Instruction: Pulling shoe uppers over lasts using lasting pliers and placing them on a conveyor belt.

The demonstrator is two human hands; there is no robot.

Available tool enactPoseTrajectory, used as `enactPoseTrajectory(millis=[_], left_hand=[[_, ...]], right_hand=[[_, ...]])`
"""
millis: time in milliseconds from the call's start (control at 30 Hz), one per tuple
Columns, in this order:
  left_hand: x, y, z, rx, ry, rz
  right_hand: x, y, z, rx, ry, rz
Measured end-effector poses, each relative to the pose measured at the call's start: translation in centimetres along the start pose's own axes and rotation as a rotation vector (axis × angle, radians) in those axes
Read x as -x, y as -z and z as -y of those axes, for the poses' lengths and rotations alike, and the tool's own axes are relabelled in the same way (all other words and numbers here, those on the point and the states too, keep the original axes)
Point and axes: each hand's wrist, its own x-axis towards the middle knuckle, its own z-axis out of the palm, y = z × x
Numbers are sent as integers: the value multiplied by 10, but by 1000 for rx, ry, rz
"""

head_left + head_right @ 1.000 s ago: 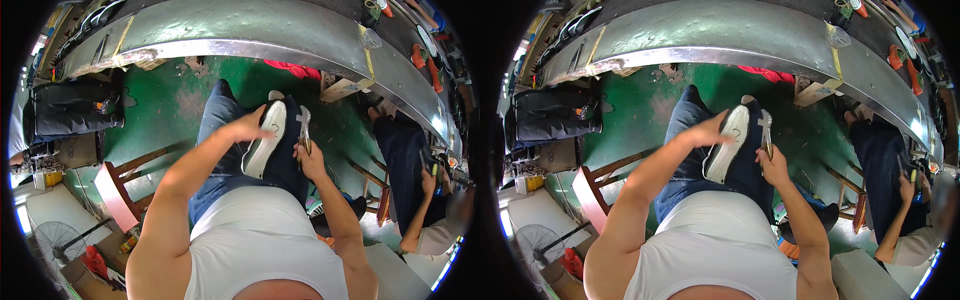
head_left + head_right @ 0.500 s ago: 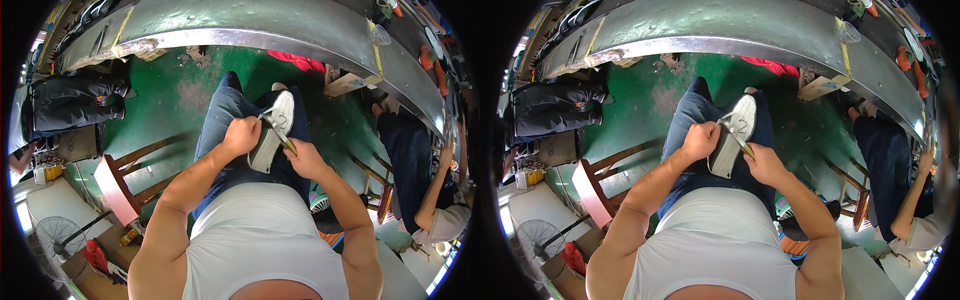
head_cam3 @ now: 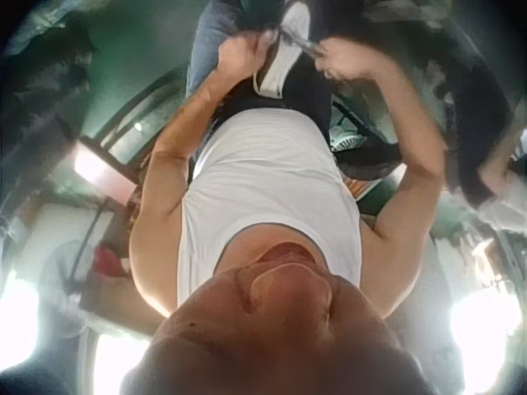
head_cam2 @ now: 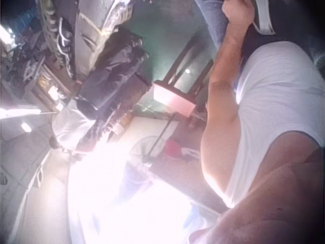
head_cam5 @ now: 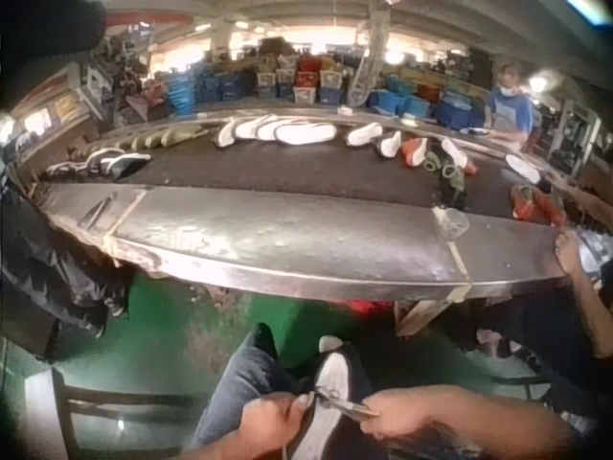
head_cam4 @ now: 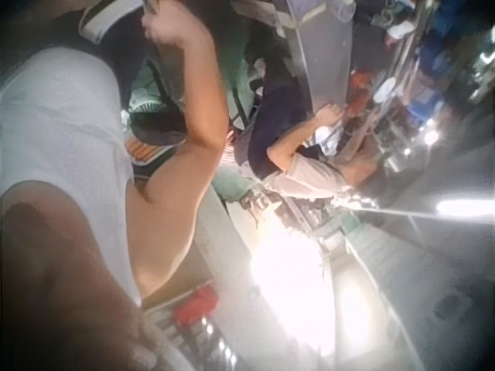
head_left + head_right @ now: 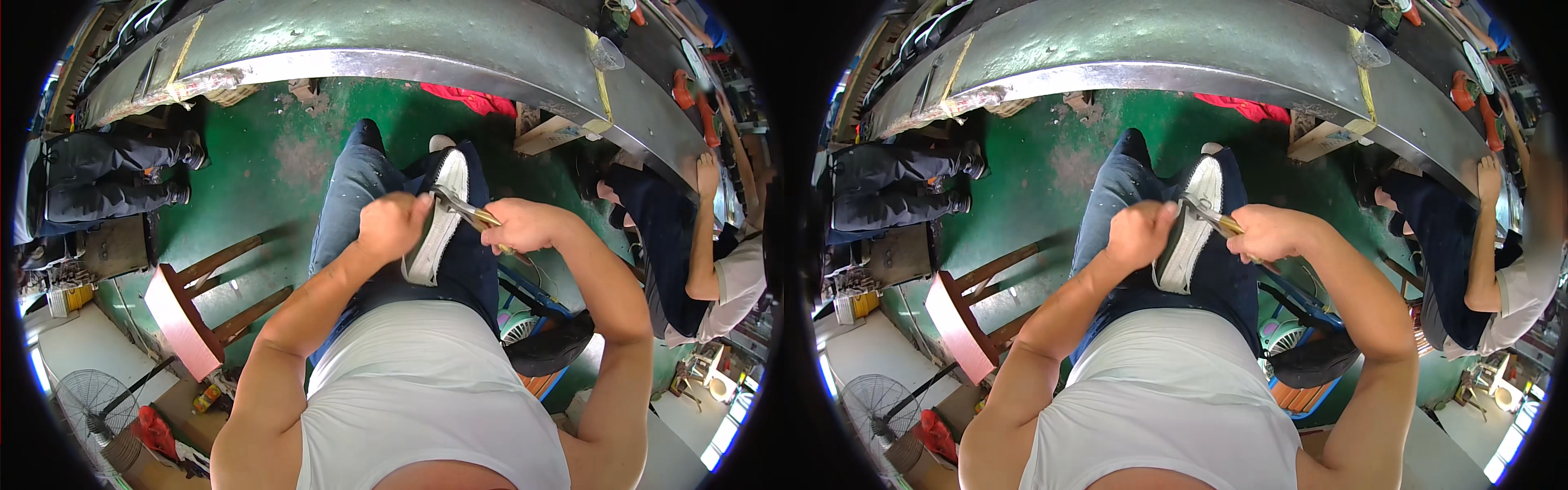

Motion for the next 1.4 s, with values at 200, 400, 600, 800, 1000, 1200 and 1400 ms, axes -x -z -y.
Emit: enactPoseTrajectory(millis=[200, 400, 600, 800, 1000, 1200, 1400], left_hand=[[-8, -38, 58, 1644, 709, 384], [-21, -41, 56, 1419, 611, 264], [-27, -36, 45, 1298, 618, 291], [-31, -34, 37, 1245, 685, 283], [-35, -31, 35, 1206, 723, 264], [-38, -34, 15, 967, 772, 195], [-41, -27, 5, 752, 771, 227]], right_hand=[[-42, -37, -10, 299, 229, -314], [-77, -114, -33, -243, 253, -568], [-69, -114, -34, -538, 163, -424], [-82, -97, -67, -1102, 227, -9], [-63, -94, -73, -1242, 219, 14], [-34, -37, -23, -457, 295, -411], [-44, 13, -2, 501, 161, -506]])
